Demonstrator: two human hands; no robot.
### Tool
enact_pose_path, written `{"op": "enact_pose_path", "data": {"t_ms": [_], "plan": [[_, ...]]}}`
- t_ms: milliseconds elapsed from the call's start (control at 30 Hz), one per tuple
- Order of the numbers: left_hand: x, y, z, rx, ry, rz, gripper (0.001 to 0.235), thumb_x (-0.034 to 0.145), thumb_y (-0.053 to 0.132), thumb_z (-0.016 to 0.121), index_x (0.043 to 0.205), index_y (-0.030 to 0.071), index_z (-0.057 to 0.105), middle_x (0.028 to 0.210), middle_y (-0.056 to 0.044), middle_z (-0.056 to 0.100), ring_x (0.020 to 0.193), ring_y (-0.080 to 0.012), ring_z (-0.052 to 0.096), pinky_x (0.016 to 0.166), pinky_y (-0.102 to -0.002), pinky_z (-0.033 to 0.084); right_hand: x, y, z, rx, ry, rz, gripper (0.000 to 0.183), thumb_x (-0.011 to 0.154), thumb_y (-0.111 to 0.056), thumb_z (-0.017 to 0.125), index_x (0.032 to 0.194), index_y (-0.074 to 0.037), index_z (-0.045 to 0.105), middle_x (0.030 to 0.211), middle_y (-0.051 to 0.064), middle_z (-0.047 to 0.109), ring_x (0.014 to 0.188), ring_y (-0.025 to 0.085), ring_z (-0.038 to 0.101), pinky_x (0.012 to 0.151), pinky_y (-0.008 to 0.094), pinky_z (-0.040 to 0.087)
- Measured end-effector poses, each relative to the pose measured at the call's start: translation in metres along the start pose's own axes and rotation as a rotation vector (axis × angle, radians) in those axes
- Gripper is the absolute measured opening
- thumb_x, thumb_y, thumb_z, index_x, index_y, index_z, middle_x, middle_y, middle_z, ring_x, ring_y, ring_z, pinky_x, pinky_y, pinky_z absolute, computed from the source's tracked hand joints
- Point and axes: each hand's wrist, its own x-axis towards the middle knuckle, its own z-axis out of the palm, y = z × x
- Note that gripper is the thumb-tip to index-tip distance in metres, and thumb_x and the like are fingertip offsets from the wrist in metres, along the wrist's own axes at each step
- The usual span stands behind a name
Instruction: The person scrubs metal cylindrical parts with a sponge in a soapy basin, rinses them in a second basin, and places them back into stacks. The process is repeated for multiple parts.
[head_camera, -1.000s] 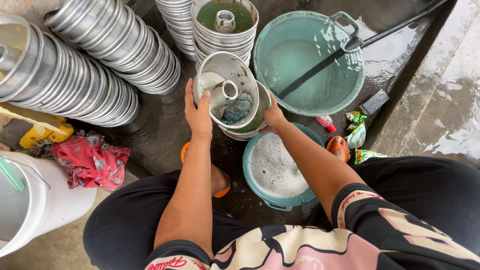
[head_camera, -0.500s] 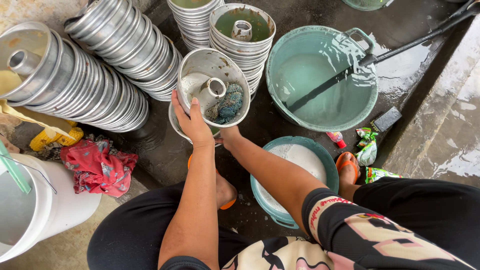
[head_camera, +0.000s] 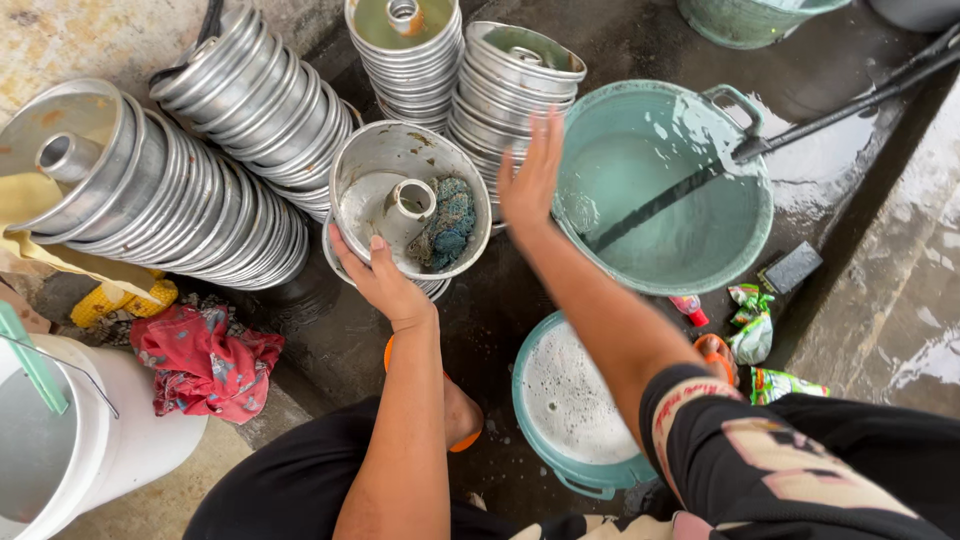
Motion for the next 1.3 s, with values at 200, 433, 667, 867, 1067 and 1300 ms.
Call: {"op": "enact_pose_path", "data": {"t_ms": [200, 433, 667, 867, 1067, 1300], "plan": [[0.01, -0.005, 0.008, 0.09, 0.046, 0.04, 0.067, 0.099, 0.012, 0.055, 0.16, 0.004, 0.03, 0.164, -0.016, 0.035, 0.146, -0.0283, 0.041, 0.121, -0.04, 0.033, 0.196, 0.071, 0.043, -0.249, -0.878, 0.176, 0.071, 0.083, -0.042, 0.083, 0.14, -0.014, 0.051, 0.144, 0.018, 0.054, 0.136, 0.034, 0.047, 0.114, 0.059, 0.026], [0.015, -0.021, 0.007, 0.122, 0.076, 0.041, 0.067, 0.101, 0.017, 0.056, 0.161, 0.005, 0.027, 0.164, -0.016, 0.035, 0.145, -0.0281, 0.042, 0.121, -0.039, 0.033, 0.139, 0.061, 0.032, -0.077, -0.659, -0.138, 0.032, 0.089, -0.023, 0.079, 0.115, -0.013, 0.065, 0.101, 0.016, 0.071, 0.102, 0.039, 0.065, 0.098, 0.055, 0.04], [0.018, -0.015, -0.003, 0.086, 0.178, 0.142, 0.067, 0.103, 0.018, 0.055, 0.161, 0.003, 0.026, 0.162, -0.019, 0.036, 0.143, -0.0295, 0.045, 0.12, -0.04, 0.035, 0.085, 0.013, -0.005, 0.046, -0.633, -0.527, 0.02, 0.085, -0.015, 0.075, 0.1, -0.011, 0.064, 0.091, 0.004, 0.069, 0.099, 0.029, 0.061, 0.103, 0.057, 0.033], [0.014, -0.005, 0.001, 0.031, 0.25, 0.088, 0.068, 0.101, 0.018, 0.054, 0.161, 0.003, 0.025, 0.161, -0.019, 0.035, 0.141, -0.0299, 0.045, 0.118, -0.041, 0.035, 0.063, -0.003, -0.021, 0.022, -0.668, -0.743, 0.012, 0.086, -0.004, 0.066, 0.085, -0.016, 0.064, 0.083, -0.003, 0.066, 0.101, 0.02, 0.059, 0.119, 0.054, 0.031], [0.013, 0.005, 0.007, -0.014, 0.317, -0.077, 0.067, 0.098, 0.019, 0.051, 0.16, 0.008, 0.026, 0.158, -0.017, 0.038, 0.136, -0.0288, 0.048, 0.112, -0.041, 0.039, 0.073, 0.01, -0.023, 0.066, -0.768, -0.765, 0.004, 0.089, -0.01, 0.065, 0.087, -0.013, 0.064, 0.091, -0.001, 0.068, 0.11, 0.024, 0.059, 0.119, 0.059, 0.024], [0.014, -0.014, 0.001, 0.149, 0.171, 0.108, 0.062, 0.103, 0.016, 0.053, 0.159, 0.003, 0.032, 0.16, -0.018, 0.036, 0.142, -0.03, 0.046, 0.118, -0.041, 0.037, 0.07, -0.003, -0.043, 0.15, -0.869, -0.543, 0.035, 0.089, -0.006, 0.063, 0.123, -0.013, 0.068, 0.106, 0.009, 0.067, 0.113, 0.03, 0.061, 0.119, 0.061, 0.022]]}}
